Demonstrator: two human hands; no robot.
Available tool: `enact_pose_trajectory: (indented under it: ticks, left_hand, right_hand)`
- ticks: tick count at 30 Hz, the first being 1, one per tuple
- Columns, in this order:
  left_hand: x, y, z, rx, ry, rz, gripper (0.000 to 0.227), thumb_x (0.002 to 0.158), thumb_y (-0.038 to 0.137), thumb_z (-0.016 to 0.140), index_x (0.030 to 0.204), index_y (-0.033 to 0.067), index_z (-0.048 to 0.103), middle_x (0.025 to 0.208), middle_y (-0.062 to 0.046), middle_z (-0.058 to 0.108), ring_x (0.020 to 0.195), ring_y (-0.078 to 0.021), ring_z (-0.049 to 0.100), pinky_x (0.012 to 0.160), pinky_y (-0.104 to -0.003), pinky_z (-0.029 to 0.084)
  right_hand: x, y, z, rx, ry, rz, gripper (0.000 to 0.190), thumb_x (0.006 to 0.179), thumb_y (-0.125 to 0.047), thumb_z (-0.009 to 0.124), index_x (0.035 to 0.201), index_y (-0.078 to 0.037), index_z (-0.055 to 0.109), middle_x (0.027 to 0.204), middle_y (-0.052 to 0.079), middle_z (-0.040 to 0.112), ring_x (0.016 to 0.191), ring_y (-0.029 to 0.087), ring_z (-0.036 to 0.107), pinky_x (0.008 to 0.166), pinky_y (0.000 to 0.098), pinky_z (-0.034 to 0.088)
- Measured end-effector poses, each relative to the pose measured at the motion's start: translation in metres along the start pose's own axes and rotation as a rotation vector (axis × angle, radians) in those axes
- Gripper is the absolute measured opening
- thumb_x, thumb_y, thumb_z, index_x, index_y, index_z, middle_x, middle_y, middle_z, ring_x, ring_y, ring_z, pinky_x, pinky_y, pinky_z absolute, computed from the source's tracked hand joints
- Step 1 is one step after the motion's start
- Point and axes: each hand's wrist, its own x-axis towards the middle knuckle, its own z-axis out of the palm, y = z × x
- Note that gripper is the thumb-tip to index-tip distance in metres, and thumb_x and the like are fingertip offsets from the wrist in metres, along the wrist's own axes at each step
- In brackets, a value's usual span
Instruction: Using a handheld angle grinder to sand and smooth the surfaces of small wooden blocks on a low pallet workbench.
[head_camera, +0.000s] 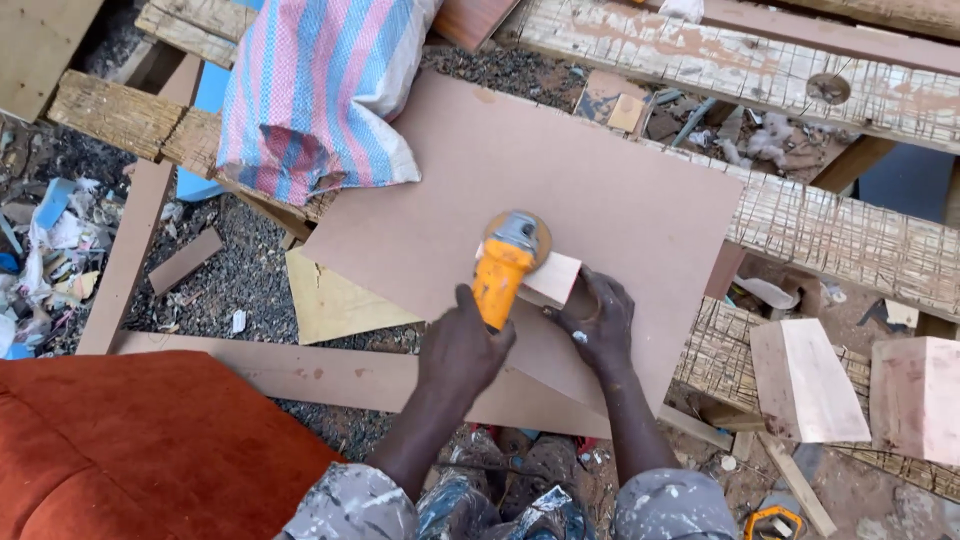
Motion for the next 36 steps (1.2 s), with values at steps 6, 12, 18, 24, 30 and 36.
enact_pose_trajectory:
  ticks: [6, 12, 18, 24, 30, 36]
  left_hand:
    - [-0.025, 0.047, 0.01, -0.044, -0.055, 0.07, 0.095, 0.112, 0.056, 0.064, 0.177, -0.0116, 0.047, 0.132, -0.039, 0.083, 0.13, -0.0549, 0.085, 0.109, -0.065, 0.068]
    - [-0.037, 0.025, 0.024, 0.098, -0.026, 0.055, 0.062, 0.112, 0.05, 0.078, 0.142, 0.0017, 0.054, 0.107, -0.02, 0.086, 0.084, -0.0382, 0.089, 0.075, -0.055, 0.071]
    - [-0.052, -0.002, 0.004, 0.057, -0.074, -0.157, 0.066, 0.112, 0.047, 0.082, 0.152, 0.0041, 0.053, 0.107, -0.011, 0.086, 0.08, -0.0255, 0.087, 0.07, -0.044, 0.071]
    - [-0.016, 0.013, -0.022, -0.005, 0.011, -0.059, 0.105, 0.107, 0.057, 0.064, 0.181, -0.0131, 0.04, 0.138, -0.039, 0.083, 0.134, -0.0587, 0.082, 0.111, -0.067, 0.066]
    - [-0.022, 0.042, 0.004, -0.026, -0.075, 0.089, 0.097, 0.11, 0.053, 0.065, 0.178, -0.0124, 0.045, 0.136, -0.04, 0.082, 0.133, -0.0591, 0.082, 0.107, -0.066, 0.068]
    - [-0.008, 0.023, -0.006, -0.062, -0.05, 0.031, 0.102, 0.109, 0.057, 0.063, 0.181, -0.0124, 0.043, 0.141, -0.041, 0.081, 0.138, -0.0588, 0.08, 0.111, -0.067, 0.066]
  right_hand:
    - [0.002, 0.019, 0.008, -0.025, -0.039, 0.016, 0.095, 0.08, -0.043, 0.108, 0.168, -0.026, 0.076, 0.165, 0.001, 0.079, 0.168, 0.022, 0.058, 0.149, 0.046, 0.03]
    - [-0.004, -0.01, 0.0, 0.019, 0.089, -0.122, 0.088, 0.075, -0.034, 0.108, 0.157, -0.015, 0.081, 0.157, 0.01, 0.081, 0.15, 0.033, 0.068, 0.132, 0.0522, 0.044]
    - [0.0, -0.01, 0.001, -0.002, 0.146, -0.241, 0.09, 0.077, -0.031, 0.103, 0.162, -0.014, 0.079, 0.152, 0.009, 0.084, 0.144, 0.029, 0.072, 0.128, 0.0492, 0.047]
    - [0.004, -0.001, 0.005, 0.046, 0.059, -0.102, 0.087, 0.077, -0.036, 0.108, 0.158, -0.02, 0.083, 0.16, -0.001, 0.084, 0.161, 0.026, 0.065, 0.144, 0.0502, 0.035]
    - [0.003, 0.018, 0.01, -0.059, 0.002, -0.027, 0.086, 0.079, -0.038, 0.106, 0.159, -0.022, 0.081, 0.163, -0.004, 0.082, 0.164, 0.023, 0.063, 0.145, 0.0485, 0.035]
    - [0.005, 0.014, 0.008, -0.04, 0.015, -0.053, 0.092, 0.076, -0.034, 0.106, 0.163, -0.023, 0.079, 0.167, -0.002, 0.08, 0.165, 0.023, 0.062, 0.144, 0.0468, 0.036]
